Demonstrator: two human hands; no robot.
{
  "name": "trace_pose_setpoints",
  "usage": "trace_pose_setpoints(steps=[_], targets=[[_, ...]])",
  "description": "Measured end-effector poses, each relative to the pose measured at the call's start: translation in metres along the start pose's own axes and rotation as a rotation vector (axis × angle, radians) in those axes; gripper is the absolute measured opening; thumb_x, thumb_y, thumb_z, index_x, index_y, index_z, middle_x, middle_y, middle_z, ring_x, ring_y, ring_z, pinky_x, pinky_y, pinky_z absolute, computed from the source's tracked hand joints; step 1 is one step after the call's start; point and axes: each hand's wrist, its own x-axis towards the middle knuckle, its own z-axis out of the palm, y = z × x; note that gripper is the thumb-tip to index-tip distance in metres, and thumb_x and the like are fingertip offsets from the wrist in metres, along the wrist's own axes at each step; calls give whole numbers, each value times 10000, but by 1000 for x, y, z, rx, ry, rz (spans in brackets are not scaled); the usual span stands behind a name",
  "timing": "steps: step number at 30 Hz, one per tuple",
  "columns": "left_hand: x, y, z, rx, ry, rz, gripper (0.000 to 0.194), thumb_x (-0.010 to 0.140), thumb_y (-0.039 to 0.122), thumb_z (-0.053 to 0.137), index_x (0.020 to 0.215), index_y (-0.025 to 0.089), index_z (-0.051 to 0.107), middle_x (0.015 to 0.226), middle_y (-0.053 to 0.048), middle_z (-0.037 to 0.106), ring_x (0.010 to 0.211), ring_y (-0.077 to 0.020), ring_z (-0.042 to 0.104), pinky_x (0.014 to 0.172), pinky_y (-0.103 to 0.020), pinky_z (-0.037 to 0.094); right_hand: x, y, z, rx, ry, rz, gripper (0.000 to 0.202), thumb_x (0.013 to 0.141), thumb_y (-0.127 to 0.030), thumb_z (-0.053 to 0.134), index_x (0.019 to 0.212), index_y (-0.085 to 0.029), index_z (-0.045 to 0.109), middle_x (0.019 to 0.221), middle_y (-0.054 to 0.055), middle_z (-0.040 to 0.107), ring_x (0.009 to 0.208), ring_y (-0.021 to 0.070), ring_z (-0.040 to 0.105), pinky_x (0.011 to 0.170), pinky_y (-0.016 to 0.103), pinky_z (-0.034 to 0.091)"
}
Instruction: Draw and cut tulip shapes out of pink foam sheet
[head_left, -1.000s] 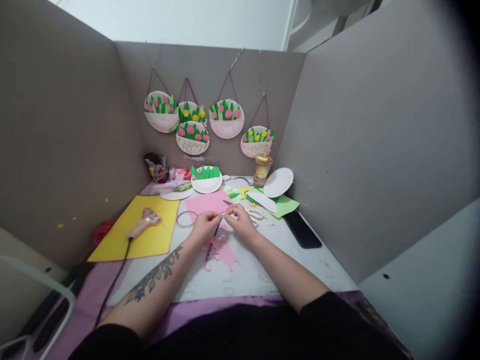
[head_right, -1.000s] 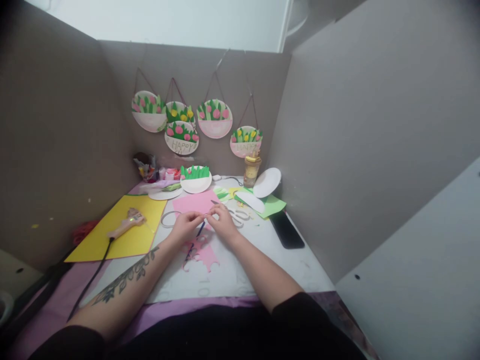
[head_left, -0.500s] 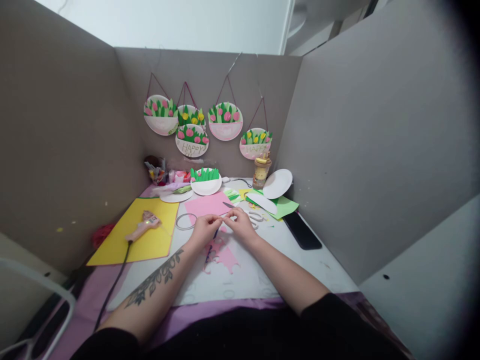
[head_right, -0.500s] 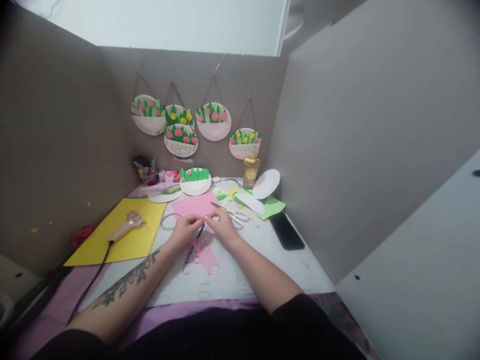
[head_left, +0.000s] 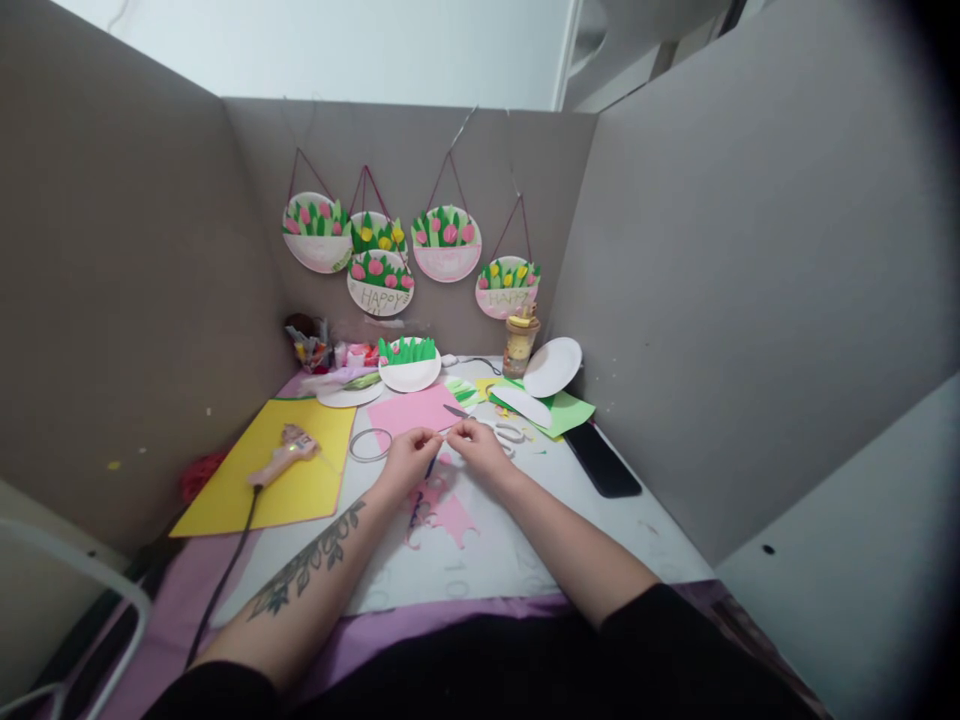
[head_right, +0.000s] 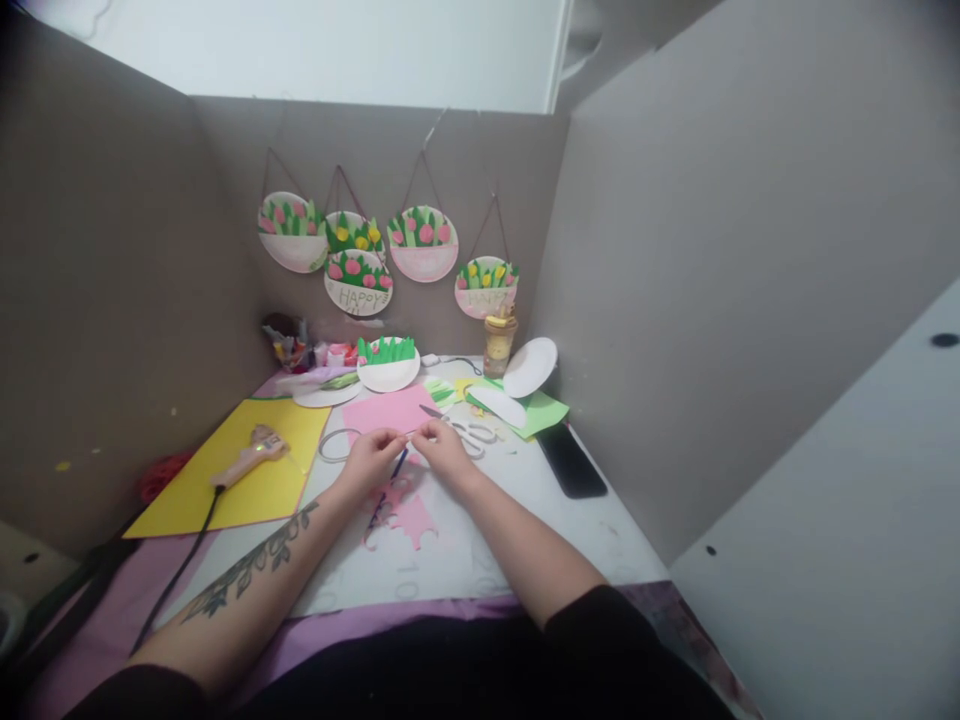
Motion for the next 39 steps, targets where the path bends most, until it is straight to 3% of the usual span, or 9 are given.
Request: trace_pose_setpoints(steps=[6, 11, 15, 24, 39], targets=[[3, -4, -1, 116, -16, 23, 244, 746, 359, 531, 727, 146, 650, 627, -1, 607, 583, -133, 509, 565, -236, 377, 1, 4, 1, -104, 8, -66, 78, 719, -212, 529, 665, -180, 573, 727, 19, 582, 737, 173, 542, 717, 303, 423], [3, -5, -1, 144, 10, 39, 207, 746, 320, 509, 698, 155, 626, 622, 5, 603, 583, -132, 509, 573, -240, 380, -5, -2, -1, -209, 91, -173, 166, 716, -157, 506, 842, -175, 612, 874, 54, 586, 791, 180, 546, 736, 314, 438], [2, -4, -2, 195, 33, 112, 198, 764, 285, 485, 710, 164, 632, 659, -1, 625, 606, -134, 524, 598, -245, 388, -11, -9, 0, -340, 93, -291, 54, 747, -177, 547, 749, -188, 600, 795, 41, 581, 819, 191, 540, 771, 323, 423], [-3, -2, -4, 301, 0, 276, 185, 788, 271, 492, 762, 178, 650, 757, -23, 642, 659, -143, 525, 649, -256, 390, -12, -9, 5, -333, 37, -282, 94, 773, -159, 571, 731, -191, 649, 752, 26, 604, 779, 169, 544, 759, 304, 408], [-1, -3, -5, 320, -61, 302, 168, 806, 266, 503, 775, 186, 647, 767, -21, 631, 689, -145, 540, 662, -252, 392, -11, -7, 3, -273, -4, -233, 152, 766, -123, 527, 692, -189, 642, 718, 16, 602, 733, 155, 531, 710, 284, 399]])
